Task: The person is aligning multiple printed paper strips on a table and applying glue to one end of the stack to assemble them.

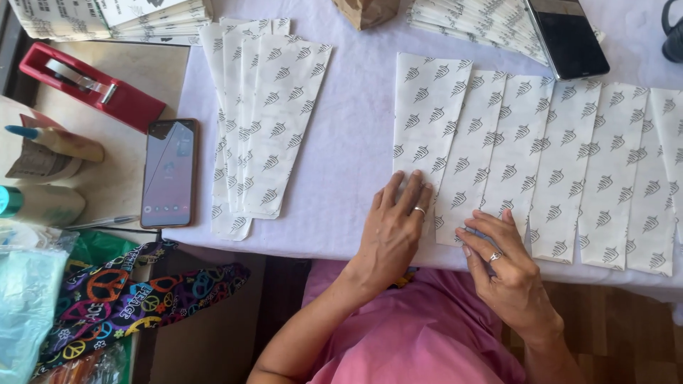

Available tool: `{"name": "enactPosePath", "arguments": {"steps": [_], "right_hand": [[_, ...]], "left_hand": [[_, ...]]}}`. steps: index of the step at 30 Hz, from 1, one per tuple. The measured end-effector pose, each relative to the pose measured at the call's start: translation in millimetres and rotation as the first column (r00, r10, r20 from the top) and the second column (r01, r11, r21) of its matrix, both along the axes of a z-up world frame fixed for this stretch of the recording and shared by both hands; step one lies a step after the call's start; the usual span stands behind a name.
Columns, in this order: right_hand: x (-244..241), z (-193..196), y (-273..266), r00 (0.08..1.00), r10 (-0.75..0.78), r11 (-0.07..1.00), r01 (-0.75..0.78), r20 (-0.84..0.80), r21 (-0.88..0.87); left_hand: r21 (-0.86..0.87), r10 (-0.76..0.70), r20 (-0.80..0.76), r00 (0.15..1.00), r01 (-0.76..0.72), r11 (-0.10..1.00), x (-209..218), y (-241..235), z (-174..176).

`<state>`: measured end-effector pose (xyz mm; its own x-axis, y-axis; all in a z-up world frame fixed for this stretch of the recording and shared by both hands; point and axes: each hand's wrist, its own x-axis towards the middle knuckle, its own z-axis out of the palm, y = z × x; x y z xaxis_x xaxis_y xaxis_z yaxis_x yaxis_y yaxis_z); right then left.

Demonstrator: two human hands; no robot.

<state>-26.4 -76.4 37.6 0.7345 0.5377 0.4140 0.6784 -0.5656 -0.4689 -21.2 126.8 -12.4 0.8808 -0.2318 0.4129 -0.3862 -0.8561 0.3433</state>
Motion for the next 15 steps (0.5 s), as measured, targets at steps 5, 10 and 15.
{"name": "enactPosePath", "arguments": {"steps": [5,10,15], "right_hand": [[0.2,6.2,4.2,1.000,-0.001,0.999,0.001,0.013,0.043],[6.5,7.5,27.9,0.993,0.098,0.987,-0.104,0.059,0.125],[9.1,-9.0,46.9,0.994,0.081,0.990,-0.089,0.071,0.114]], "left_hand": [[-0.279,-0.035,0.078,0.996,0.056,0.959,-14.3,17.5,15.4],[-0.444,-0.235,0.031,0.972,0.224,0.867,-28.7,41.3,26.0],[-0.403,-0.197,-0.005,0.980,0.178,0.898,-32.9,44.5,19.5]]}}
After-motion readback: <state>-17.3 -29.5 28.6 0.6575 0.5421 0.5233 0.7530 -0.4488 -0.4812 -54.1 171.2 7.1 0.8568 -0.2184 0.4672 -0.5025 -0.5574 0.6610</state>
